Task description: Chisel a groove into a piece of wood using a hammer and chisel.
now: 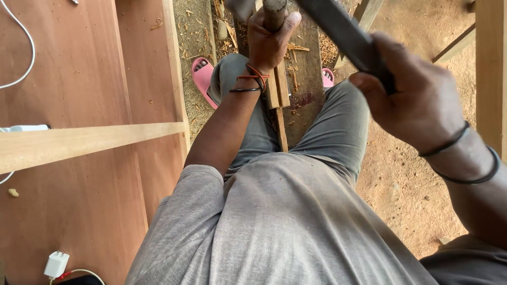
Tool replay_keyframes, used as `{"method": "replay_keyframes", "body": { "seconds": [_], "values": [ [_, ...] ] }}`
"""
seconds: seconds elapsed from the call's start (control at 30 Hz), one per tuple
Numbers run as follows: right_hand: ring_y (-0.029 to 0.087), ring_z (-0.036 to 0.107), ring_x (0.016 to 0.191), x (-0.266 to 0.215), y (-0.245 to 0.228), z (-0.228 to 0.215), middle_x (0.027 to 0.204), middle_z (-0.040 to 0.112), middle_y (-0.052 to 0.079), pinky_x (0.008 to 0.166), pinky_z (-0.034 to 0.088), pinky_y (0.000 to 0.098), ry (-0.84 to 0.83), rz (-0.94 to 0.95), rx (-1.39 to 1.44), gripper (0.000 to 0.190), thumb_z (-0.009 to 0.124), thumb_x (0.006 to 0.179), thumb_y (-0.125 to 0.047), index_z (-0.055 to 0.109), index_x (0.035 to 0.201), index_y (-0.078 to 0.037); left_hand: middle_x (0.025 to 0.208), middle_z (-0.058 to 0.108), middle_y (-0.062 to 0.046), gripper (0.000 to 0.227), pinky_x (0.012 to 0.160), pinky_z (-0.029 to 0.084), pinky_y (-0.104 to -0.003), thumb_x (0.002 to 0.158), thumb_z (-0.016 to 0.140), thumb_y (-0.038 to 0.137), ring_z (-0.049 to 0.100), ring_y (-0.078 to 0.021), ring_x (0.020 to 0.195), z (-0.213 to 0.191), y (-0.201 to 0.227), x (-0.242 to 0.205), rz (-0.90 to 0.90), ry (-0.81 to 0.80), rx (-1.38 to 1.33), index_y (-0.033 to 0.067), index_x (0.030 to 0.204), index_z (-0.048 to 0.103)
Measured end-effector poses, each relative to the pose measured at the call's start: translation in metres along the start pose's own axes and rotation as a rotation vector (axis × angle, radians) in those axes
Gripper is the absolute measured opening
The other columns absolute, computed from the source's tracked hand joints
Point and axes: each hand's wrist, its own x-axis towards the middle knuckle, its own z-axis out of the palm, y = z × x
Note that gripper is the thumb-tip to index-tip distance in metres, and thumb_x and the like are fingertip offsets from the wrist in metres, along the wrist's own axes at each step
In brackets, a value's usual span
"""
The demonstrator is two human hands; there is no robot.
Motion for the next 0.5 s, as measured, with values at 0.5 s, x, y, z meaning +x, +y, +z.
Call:
{"method": "replay_keyframes", "body": {
  "seconds": [0.5],
  "values": [
    [0.027, 0.070, 0.067, -0.021, 0.014, 0.035, 0.085, 0.071, 0.013, 0.053, 0.053, 0.0365, -0.169, 0.130, 0.154, 0.050, 0.072, 0.104, -0.030, 0.054, 0.146, -0.008, 0.081, 0.071, -0.003, 0.014, 0.057, 0.058, -0.033, 0.102, 0.065, 0.019, 0.069, -0.0203, 0.067, -0.021, -0.054, -0.017, 0.584, -0.038, 1.060, 0.0179, 0.113, 0.074]
  ]
}}
